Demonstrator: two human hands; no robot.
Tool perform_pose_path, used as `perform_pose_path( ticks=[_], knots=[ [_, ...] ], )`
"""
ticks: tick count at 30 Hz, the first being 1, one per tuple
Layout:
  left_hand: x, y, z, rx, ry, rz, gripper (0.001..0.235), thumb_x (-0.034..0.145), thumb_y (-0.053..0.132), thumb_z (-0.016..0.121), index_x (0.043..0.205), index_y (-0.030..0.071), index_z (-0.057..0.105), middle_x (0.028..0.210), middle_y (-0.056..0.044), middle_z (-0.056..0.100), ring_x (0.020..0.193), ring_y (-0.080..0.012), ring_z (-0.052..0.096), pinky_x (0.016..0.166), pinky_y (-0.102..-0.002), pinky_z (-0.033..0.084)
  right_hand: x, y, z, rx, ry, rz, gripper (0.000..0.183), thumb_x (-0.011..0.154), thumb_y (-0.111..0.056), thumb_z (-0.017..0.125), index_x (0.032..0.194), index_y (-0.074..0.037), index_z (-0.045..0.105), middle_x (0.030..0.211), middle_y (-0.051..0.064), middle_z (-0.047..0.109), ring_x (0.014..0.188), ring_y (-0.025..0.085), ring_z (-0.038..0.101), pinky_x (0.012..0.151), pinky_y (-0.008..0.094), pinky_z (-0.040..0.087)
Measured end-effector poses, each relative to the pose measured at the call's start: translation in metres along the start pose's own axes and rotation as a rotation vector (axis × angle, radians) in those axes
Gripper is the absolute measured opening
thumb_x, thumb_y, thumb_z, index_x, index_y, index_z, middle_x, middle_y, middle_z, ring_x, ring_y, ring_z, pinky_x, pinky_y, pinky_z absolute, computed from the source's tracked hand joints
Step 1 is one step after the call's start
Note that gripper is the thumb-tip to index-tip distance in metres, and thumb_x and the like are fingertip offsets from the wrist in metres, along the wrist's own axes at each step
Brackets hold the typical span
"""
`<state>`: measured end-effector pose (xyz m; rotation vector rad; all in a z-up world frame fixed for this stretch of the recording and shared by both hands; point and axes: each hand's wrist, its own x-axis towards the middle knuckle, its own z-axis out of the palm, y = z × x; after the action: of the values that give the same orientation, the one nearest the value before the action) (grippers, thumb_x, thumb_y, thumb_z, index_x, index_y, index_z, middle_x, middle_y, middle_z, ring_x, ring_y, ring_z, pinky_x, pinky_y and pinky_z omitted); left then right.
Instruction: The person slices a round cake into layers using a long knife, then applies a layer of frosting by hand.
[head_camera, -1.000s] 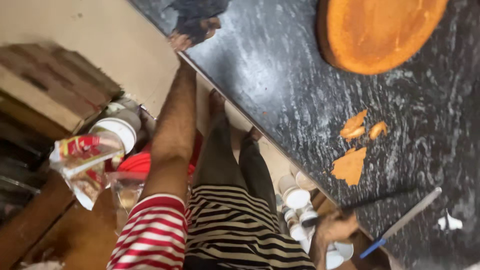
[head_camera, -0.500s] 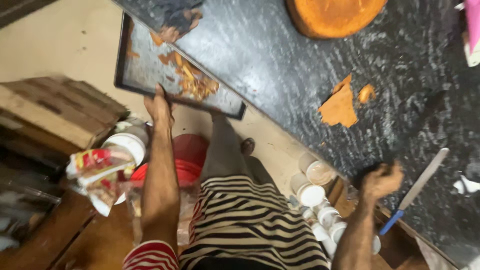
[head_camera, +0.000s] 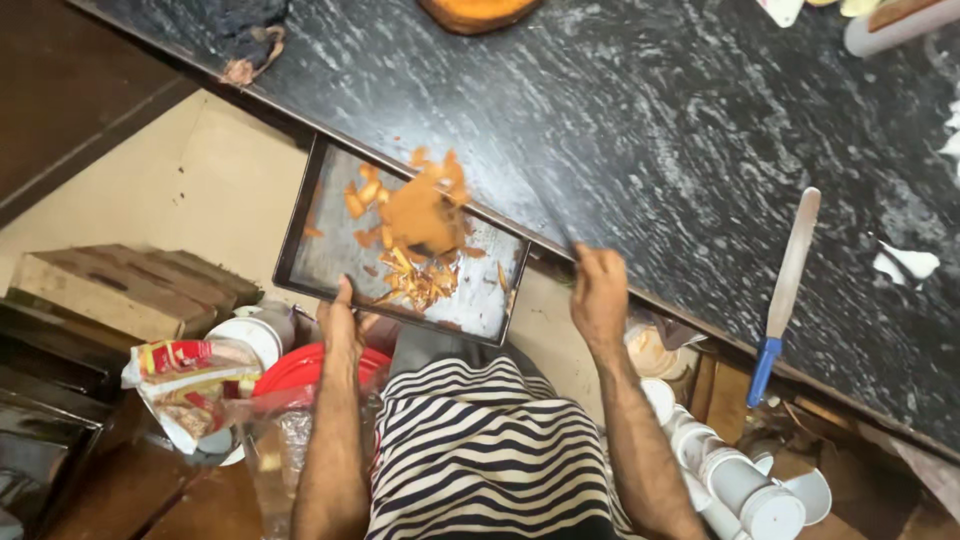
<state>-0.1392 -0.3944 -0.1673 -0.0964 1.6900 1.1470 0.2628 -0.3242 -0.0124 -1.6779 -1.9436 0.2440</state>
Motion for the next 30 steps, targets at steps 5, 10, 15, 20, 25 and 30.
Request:
perform_pose_path(
  ticks=[5, 10, 15, 20, 25, 30],
  knots=[
    [-0.019, 0.016, -0.008, -0.087, -0.039, 0.089, 0.04, 0.095, 0.033, 0.069, 0.127, 0.012, 0.06, 0.101, -0.002, 0.069, 0.078, -0.0159, 0.073, 0.055, -0.039, 0.066, -0.021, 0.055, -0.038, -0.311, 0.176, 0.438, 0.033, 0.089, 0.003, 0.062, 0.121, -0.002, 0.07, 0.103, 0.022, 0.061, 0.092, 0.04, 0.057, 0.078, 0.051, 0.045],
    [-0.014, 0.034, -0.017, -0.053, -0.032, 0.049, 0.04, 0.097, 0.038, 0.067, 0.126, 0.011, 0.058, 0.101, -0.004, 0.068, 0.076, -0.0208, 0.072, 0.054, -0.038, 0.065, 0.002, 0.008, 0.022, -0.2, -0.001, 0.14, 0.031, 0.089, 0.006, 0.057, 0.117, -0.004, 0.066, 0.101, 0.017, 0.062, 0.098, 0.037, 0.057, 0.088, 0.049, 0.045],
    [0.016, 0.041, -0.023, -0.035, 0.013, 0.028, 0.046, 0.102, 0.04, 0.067, 0.127, 0.002, 0.059, 0.104, -0.011, 0.067, 0.074, -0.0227, 0.072, 0.054, -0.039, 0.065, -0.005, -0.075, 0.079, -0.12, -0.339, -0.138, 0.06, 0.081, -0.002, 0.063, 0.14, -0.007, 0.057, 0.114, 0.02, 0.058, 0.105, 0.042, 0.054, 0.093, 0.05, 0.046],
    [0.055, 0.065, -0.024, -0.085, -0.04, -0.046, 0.055, 0.096, 0.042, 0.063, 0.136, 0.007, 0.051, 0.114, -0.011, 0.068, 0.076, -0.029, 0.075, 0.059, -0.04, 0.066, -0.05, -0.021, 0.066, -0.273, -0.625, -0.202, 0.088, 0.072, 0.007, 0.062, 0.151, -0.03, 0.05, 0.137, 0.012, 0.056, 0.112, 0.037, 0.056, 0.085, 0.042, 0.053],
    [0.119, 0.103, 0.003, -0.081, -0.084, -0.041, 0.054, 0.1, 0.04, 0.06, 0.138, 0.004, 0.051, 0.117, -0.018, 0.069, 0.08, -0.033, 0.076, 0.063, -0.042, 0.067, -0.081, 0.036, -0.003, -0.33, -0.672, -0.164, 0.085, 0.073, 0.003, 0.063, 0.15, -0.031, 0.051, 0.123, 0.01, 0.061, 0.102, 0.03, 0.059, 0.085, 0.043, 0.056],
    [0.196, 0.141, 0.056, -0.008, -0.148, -0.009, 0.053, 0.101, 0.041, 0.058, 0.14, 0.004, 0.051, 0.122, -0.016, 0.068, 0.081, -0.0338, 0.075, 0.066, -0.042, 0.066, -0.067, -0.013, -0.024, -0.172, -0.37, 0.006, 0.069, 0.079, 0.0, 0.063, 0.145, -0.021, 0.053, 0.112, 0.011, 0.065, 0.094, 0.032, 0.062, 0.078, 0.042, 0.053]
  ],
)
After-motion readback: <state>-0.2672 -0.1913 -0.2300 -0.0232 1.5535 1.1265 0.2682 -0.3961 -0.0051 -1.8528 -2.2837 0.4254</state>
